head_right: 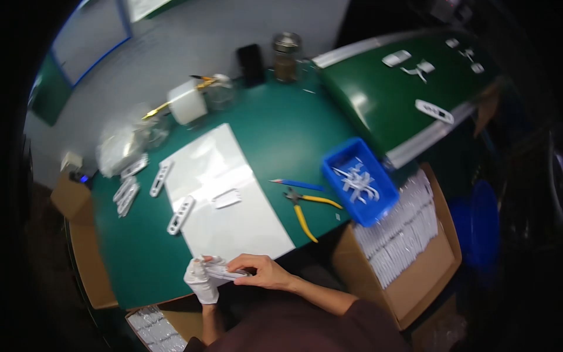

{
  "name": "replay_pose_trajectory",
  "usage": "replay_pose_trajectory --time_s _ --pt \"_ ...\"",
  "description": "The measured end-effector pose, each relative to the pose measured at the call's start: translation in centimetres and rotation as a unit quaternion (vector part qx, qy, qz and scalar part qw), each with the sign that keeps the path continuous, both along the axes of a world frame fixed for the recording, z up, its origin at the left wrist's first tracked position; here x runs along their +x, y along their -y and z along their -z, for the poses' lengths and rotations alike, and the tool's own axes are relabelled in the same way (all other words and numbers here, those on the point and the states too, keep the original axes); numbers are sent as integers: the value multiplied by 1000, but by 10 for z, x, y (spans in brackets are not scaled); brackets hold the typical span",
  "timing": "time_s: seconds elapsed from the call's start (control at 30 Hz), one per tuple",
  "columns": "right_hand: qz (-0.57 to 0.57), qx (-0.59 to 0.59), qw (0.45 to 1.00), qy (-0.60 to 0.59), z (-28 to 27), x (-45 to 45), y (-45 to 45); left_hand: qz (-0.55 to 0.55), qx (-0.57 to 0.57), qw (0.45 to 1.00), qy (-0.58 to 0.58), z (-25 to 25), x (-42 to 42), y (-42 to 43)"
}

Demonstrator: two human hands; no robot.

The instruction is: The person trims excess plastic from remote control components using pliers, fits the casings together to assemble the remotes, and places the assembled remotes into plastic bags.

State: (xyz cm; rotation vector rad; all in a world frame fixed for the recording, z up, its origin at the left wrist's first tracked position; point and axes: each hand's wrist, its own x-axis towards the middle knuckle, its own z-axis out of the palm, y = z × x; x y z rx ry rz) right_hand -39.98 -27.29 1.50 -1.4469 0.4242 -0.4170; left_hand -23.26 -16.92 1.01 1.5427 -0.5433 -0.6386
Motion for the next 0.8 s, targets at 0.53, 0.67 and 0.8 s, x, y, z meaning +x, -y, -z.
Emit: replay_pose_trajectory --time_s 0.53,0.67,0.8 --pt "325 -297 889 -126 -36 -153 -21 304 49 951 28 -29 -148 78" --pt "334 -206 908 -144 -41 -186 -19 368 -4 925 -93 -33 -167 80" --pt "503 -177 817 -221 -43 -268 6 406 18 908 -105 -34 -169 83"
